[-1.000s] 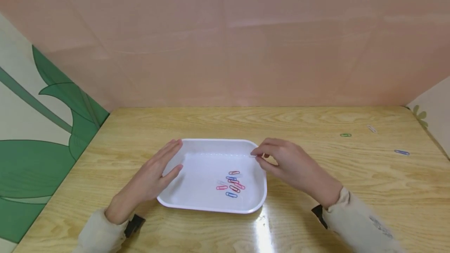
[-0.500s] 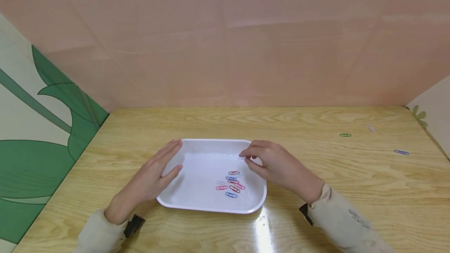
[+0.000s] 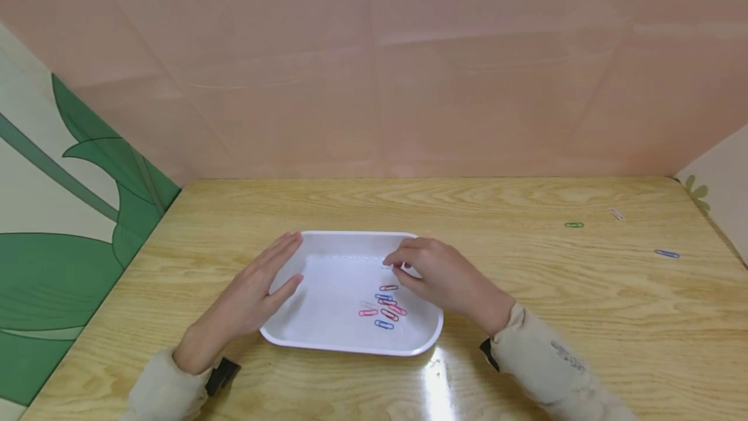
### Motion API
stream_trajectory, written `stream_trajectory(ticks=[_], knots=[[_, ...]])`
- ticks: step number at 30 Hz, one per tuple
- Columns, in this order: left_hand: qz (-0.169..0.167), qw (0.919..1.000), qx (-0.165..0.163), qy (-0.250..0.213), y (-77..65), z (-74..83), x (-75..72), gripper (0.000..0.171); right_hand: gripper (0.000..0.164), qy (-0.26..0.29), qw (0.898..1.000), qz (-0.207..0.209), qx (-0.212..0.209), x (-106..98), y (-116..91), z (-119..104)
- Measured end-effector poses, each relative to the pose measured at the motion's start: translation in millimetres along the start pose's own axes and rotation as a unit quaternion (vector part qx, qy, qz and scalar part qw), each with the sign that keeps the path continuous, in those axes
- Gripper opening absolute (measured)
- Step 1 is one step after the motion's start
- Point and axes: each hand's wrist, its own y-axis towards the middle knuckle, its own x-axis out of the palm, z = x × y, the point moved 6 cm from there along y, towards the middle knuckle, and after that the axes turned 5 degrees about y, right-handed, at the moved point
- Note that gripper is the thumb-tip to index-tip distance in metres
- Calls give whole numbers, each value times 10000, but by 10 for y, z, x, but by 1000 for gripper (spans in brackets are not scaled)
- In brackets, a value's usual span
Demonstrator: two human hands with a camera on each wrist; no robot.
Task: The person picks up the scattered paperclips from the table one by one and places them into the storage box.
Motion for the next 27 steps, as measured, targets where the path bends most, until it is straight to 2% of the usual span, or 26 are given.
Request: stream_trajectory(ticks=[14, 27], knots=[[150, 9997, 169, -43, 14, -2, -4, 63, 12, -305, 9991, -283, -36, 153, 61, -31], [103, 9998, 130, -68, 14, -4, -3, 63, 12, -632, 9974, -358, 32, 191, 57, -33]])
